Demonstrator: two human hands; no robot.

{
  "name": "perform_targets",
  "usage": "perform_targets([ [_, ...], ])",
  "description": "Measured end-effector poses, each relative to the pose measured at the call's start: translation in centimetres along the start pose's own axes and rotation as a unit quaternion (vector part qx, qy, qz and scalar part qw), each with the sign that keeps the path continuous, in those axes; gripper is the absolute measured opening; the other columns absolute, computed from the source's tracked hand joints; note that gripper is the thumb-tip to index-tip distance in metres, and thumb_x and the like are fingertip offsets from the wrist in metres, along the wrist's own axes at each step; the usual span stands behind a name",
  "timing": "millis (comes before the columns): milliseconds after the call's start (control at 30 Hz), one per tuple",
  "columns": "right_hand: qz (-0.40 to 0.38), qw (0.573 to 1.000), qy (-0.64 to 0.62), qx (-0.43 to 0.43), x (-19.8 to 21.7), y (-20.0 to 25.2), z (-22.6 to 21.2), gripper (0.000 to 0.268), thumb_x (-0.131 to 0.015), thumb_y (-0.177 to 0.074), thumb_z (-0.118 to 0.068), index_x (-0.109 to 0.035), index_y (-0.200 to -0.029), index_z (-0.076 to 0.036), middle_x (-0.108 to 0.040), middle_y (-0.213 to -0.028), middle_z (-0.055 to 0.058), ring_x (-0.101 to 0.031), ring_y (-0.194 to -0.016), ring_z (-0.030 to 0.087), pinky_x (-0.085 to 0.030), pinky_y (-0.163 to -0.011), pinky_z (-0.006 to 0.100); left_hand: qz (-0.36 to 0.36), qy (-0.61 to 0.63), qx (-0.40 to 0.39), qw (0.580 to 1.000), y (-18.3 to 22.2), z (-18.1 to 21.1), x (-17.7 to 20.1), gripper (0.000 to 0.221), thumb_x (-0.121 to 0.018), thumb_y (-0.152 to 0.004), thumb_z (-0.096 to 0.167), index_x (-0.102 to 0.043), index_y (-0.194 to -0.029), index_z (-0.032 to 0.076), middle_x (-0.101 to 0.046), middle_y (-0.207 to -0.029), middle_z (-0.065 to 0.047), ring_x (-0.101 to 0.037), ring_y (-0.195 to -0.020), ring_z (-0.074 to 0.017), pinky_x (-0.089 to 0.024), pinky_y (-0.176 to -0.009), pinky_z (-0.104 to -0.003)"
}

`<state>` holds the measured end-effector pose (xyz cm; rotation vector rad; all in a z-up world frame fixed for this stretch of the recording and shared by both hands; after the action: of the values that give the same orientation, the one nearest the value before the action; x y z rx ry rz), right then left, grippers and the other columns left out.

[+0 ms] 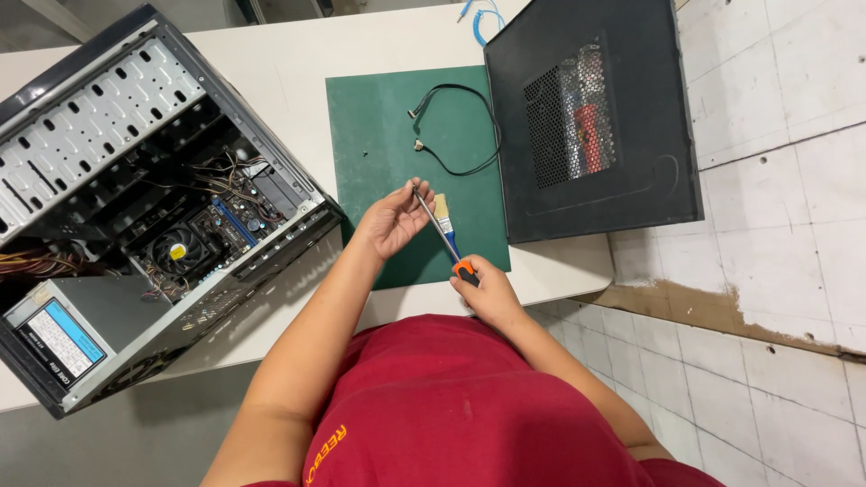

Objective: Opening a computer case with a screwdriver and manipulating internal cables to install or repair components.

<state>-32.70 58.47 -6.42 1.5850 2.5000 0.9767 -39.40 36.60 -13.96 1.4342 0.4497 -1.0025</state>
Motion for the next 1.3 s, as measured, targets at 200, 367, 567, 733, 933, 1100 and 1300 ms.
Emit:
perform_targets([
  [200,0.014,0.998,0.054,0.012,-0.1,0.8,-0.8,0.021,-0.075,-0.088,-0.017,-0.073,-0.108,-0.013,-0.066,-0.054,0.007,-0.068,-0.054,0.017,-0.049,-0.054,0.025,-0.013,0.036,0.006,0.999,0.7,0.0,0.1,0.017,-0.078,-0.092,0.011,-0.077,-0.108,0.005,-0.077,-0.110,-0.016,-0.073,-0.110,-0.0334,-0.058,-0.104,-0.051],
  [367,0.016,0.998,0.063,0.016,-0.3,0.9,-0.3,0.023,-0.075,-0.088,-0.018,-0.073,-0.110,-0.013,-0.067,-0.056,0.008,-0.069,-0.056,0.018,-0.050,-0.055,0.026,-0.021,0.036,0.004,0.999,1.1,0.1,0.0,0.016,-0.077,-0.092,0.010,-0.077,-0.107,0.004,-0.077,-0.109,-0.017,-0.072,-0.111,-0.0345,-0.058,-0.104,-0.053],
  [567,0.016,0.998,0.056,0.016,-0.5,1.3,-0.5,0.023,-0.074,-0.090,-0.019,-0.072,-0.111,-0.011,-0.068,-0.059,0.008,-0.068,-0.057,0.017,-0.051,-0.057,0.026,-0.037,-0.020,-0.027,0.999,1.9,0.2,-0.2,0.015,-0.073,-0.095,0.012,-0.075,-0.109,0.005,-0.078,-0.109,-0.017,-0.074,-0.108,-0.0342,-0.058,-0.103,-0.053],
  [733,0.021,0.996,0.085,0.022,-0.3,1.3,-0.5,0.023,-0.074,-0.090,-0.020,-0.072,-0.112,-0.011,-0.069,-0.062,0.009,-0.070,-0.058,0.019,-0.052,-0.057,0.027,-0.033,-0.100,-0.060,0.993,2.9,0.4,-0.7,0.015,-0.069,-0.098,0.015,-0.072,-0.110,0.006,-0.078,-0.109,-0.015,-0.074,-0.107,-0.0324,-0.059,-0.102,-0.051],
  [933,0.022,0.996,0.074,0.038,-0.9,1.8,-1.6,0.026,-0.075,-0.090,-0.019,-0.072,-0.114,-0.009,-0.070,-0.063,0.011,-0.071,-0.059,0.019,-0.054,-0.058,0.028,-0.026,-0.210,-0.113,0.971,3.6,0.4,-0.8,0.022,-0.065,-0.102,0.026,-0.066,-0.120,0.013,-0.076,-0.114,-0.008,-0.076,-0.104,-0.0247,-0.063,-0.095,-0.044],
  [1100,0.035,0.998,0.021,0.055,-1.8,2.1,-2.1,0.027,-0.077,-0.089,-0.018,-0.073,-0.113,-0.009,-0.070,-0.066,0.012,-0.071,-0.060,0.020,-0.055,-0.059,0.029,-0.049,-0.178,-0.136,0.973,5.5,0.5,-1.4,0.041,-0.059,-0.105,0.033,-0.058,-0.140,0.011,-0.071,-0.127,-0.014,-0.072,-0.113,-0.0286,-0.062,-0.099,-0.046],
  [1300,0.029,0.992,-0.050,0.114,-4.2,2.7,-1.5,0.027,-0.077,-0.090,-0.015,-0.074,-0.116,-0.008,-0.071,-0.066,0.014,-0.071,-0.059,0.019,-0.057,-0.057,0.029,-0.032,-0.429,-0.181,0.884,10.7,2.2,2.1,0.068,-0.064,-0.101,0.040,-0.040,-0.156,0.008,-0.062,-0.142,-0.020,-0.064,-0.121,-0.0305,-0.055,-0.099,-0.043],
])
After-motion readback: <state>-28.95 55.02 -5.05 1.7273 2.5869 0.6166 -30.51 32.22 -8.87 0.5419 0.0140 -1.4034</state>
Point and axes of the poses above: each hand's wrist, its own y-axis away from the middle knuckle, its own x-axis out of the back of the hand, z = x × y, the point moved 4 cm from there along -y, towards the middle knuckle
